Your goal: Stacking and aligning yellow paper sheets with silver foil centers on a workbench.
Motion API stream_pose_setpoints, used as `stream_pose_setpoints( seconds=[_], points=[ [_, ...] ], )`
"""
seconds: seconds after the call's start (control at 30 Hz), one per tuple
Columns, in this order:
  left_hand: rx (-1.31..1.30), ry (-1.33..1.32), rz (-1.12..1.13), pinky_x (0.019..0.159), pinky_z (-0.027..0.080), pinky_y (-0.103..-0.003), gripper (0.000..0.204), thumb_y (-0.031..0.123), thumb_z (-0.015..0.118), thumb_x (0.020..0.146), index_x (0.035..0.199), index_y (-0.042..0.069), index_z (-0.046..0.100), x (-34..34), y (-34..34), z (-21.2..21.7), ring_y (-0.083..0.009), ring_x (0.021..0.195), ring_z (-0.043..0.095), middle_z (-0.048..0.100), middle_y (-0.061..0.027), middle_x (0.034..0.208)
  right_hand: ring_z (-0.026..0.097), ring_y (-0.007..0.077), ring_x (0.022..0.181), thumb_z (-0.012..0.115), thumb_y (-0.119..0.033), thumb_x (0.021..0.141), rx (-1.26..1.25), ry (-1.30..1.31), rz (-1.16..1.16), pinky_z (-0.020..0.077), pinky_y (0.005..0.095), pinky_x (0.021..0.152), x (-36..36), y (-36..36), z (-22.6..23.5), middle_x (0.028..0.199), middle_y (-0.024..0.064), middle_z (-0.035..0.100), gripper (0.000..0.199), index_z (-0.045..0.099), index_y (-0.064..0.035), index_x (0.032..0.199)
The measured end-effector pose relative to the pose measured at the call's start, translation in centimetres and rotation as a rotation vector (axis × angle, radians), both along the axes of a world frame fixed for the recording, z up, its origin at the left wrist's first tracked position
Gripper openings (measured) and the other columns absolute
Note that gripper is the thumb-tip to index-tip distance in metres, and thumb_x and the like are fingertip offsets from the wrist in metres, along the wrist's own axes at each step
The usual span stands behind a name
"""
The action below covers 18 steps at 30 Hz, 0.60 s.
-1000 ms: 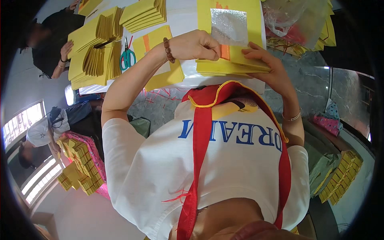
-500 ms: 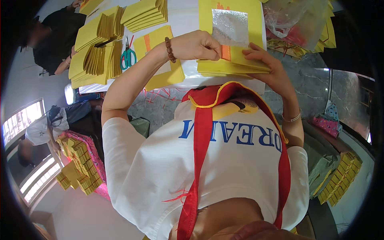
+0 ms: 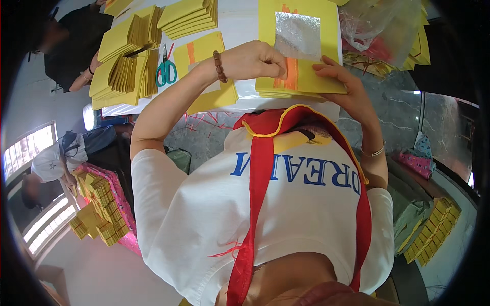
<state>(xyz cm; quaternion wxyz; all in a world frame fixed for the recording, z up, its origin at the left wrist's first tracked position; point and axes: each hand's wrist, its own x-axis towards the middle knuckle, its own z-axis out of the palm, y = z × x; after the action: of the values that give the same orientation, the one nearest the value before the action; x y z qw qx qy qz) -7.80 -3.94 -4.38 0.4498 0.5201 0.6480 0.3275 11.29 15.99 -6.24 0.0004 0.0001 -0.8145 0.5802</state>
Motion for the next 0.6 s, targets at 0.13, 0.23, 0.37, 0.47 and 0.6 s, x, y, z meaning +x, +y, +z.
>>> stream_pose_setpoints(
  seconds=[0.13, 0.23, 0.37, 0.47, 0.6],
  points=[
    [0.092, 0.092, 0.033, 0.065, 0.045, -0.029, 0.029, 0.029, 0.06, 0.083, 0.088, 0.001, 0.061, 0.9, -0.4, 0.2, -0.0171, 0.072, 0.057, 0.061, -0.0073, 0.078, 0.031, 0.0262, 0.132, 0.064, 0.003, 0.073, 0.014, -0.009, -0.005, 0.0291, 0.0352, 0.105, 0.0, 0.0, -0.1, 0.124, 0.0078, 0.055, 0.037, 0.057, -0.0055, 0.109],
    [0.229, 0.369, 0.014, 0.069, 0.047, -0.034, 0.036, 0.038, 0.061, 0.08, 0.095, 0.005, 0.059, 2.3, -0.8, 0.9, -0.026, 0.08, 0.058, 0.061, -0.0098, 0.085, 0.032, 0.0255, 0.132, 0.061, -0.001, 0.077, 0.001, 0.002, -0.007, 0.0293, 0.0349, 0.105, -0.1, 0.0, -0.1, 0.122, 0.008, 0.056, 0.032, 0.058, -0.0043, 0.109],
    [0.38, 0.664, -0.025, 0.071, 0.046, -0.037, 0.038, 0.028, 0.059, 0.083, 0.115, 0.011, 0.049, 3.5, -1.2, 0.9, -0.0272, 0.087, 0.056, 0.056, -0.009, 0.089, 0.039, 0.0248, 0.127, 0.061, -0.007, 0.082, -0.015, -0.028, -0.084, 0.0336, 0.0321, 0.1, -0.4, 0.0, -0.3, 0.116, 0.0082, 0.06, 0.025, 0.06, -0.0042, 0.107],
    [0.412, 0.685, 0.022, 0.068, 0.046, -0.038, 0.038, 0.015, 0.056, 0.084, 0.121, 0.014, 0.048, 3.3, -1.0, 0.9, -0.0275, 0.08, 0.056, 0.056, -0.0093, 0.088, 0.043, 0.0232, 0.124, 0.059, -0.01, 0.085, -0.052, -0.023, -0.123, 0.0345, 0.0309, 0.099, -0.6, -0.1, -0.3, 0.112, 0.0069, 0.062, 0.021, 0.062, -0.0032, 0.104],
    [0.426, 0.727, -0.097, 0.067, 0.048, -0.036, 0.04, 0.006, 0.052, 0.083, 0.122, 0.018, 0.05, 2.8, -0.7, 0.7, -0.027, 0.082, 0.056, 0.056, -0.0088, 0.095, 0.042, 0.0231, 0.124, 0.057, -0.009, 0.086, -0.036, -0.014, -0.125, 0.0337, 0.0326, 0.1, -0.5, -0.1, -0.3, 0.112, 0.0068, 0.062, 0.02, 0.061, -0.0016, 0.103]
  ],
)
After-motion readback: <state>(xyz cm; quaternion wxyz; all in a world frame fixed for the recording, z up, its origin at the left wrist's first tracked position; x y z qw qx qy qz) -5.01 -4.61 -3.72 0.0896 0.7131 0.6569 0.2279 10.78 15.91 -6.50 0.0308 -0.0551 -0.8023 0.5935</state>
